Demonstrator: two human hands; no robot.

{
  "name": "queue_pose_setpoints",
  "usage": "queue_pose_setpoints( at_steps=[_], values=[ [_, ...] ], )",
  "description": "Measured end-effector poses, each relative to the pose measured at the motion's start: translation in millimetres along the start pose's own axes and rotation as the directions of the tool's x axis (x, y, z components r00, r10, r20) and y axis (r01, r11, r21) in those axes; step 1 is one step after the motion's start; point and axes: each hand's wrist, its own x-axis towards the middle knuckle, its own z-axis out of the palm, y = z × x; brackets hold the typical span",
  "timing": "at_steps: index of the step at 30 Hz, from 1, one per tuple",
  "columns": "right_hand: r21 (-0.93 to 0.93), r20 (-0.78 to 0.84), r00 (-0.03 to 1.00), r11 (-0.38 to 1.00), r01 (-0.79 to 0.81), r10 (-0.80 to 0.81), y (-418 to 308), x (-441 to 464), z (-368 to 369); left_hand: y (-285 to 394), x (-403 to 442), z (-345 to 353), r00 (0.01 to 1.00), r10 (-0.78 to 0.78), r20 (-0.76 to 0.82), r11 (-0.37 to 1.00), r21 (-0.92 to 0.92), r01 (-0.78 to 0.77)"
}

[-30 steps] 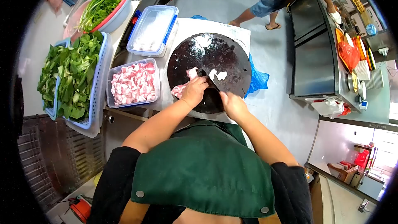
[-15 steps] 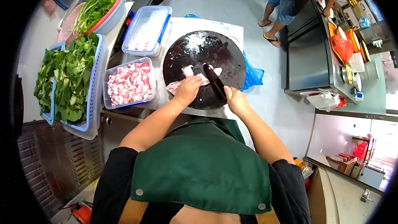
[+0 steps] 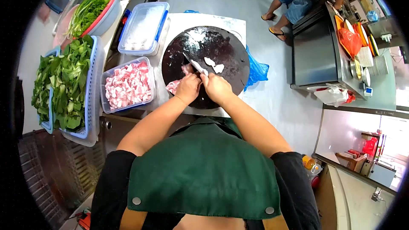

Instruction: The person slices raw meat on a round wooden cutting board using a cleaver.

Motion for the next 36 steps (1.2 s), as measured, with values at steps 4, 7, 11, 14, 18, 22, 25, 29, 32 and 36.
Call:
queue_pose_setpoints(
  at_steps=[4, 7, 11, 14, 18, 22, 25, 29, 32, 36],
  values=[
    [-0.057, 0.072, 0.994, 0.995, -0.078, 0.082, 25, -52, -21, -3, -1, 5, 0.995, 0.018, -0.102, 1.000, 0.005, -0.018],
    [-0.039, 0.090, 0.996, 0.999, -0.016, 0.019, 38, -47, -16, 0, 4, -3, 0.996, 0.040, -0.086, 0.995, -0.088, -0.047],
    [-0.006, 0.006, 0.990, 0.990, 0.137, -0.137, -1, 14, -4, -1, -3, 2, 0.999, -0.017, 0.046, 1.000, -0.023, 0.018],
    [-0.046, -0.076, 0.911, 0.914, 0.402, -0.405, 39, 15, 7, 9, 1, -23, 0.977, 0.207, -0.058, 0.978, 0.013, -0.207],
    [0.402, 0.117, 0.961, 0.873, -0.276, 0.250, 36, -37, -34, 6, -14, -20, 0.984, 0.110, -0.141, 0.993, -0.027, -0.114],
    [0.102, 0.119, 0.981, 0.981, -0.163, 0.151, 15, -72, -37, 8, -7, -8, 0.990, 0.105, -0.090, 0.984, 0.154, -0.090],
    [0.028, 0.101, 0.980, 0.985, -0.173, 0.169, 23, -87, -32, 10, -5, -5, 0.993, 0.083, -0.083, 0.988, 0.141, -0.071],
    [0.142, 0.019, 0.997, 0.986, -0.082, 0.080, 19, -58, -15, 7, -6, -4, 0.998, 0.051, -0.028, 0.986, 0.158, -0.046],
    [0.170, 0.027, 0.992, 0.977, -0.127, 0.124, 8, -6, 0, 4, -8, 3, 0.998, 0.061, -0.025, 0.986, 0.158, -0.056],
    [0.053, 0.075, 0.986, 0.987, -0.154, 0.150, 20, -56, -11, 1, -8, 4, 0.998, 0.035, -0.055, 0.985, 0.171, -0.025]
  ],
)
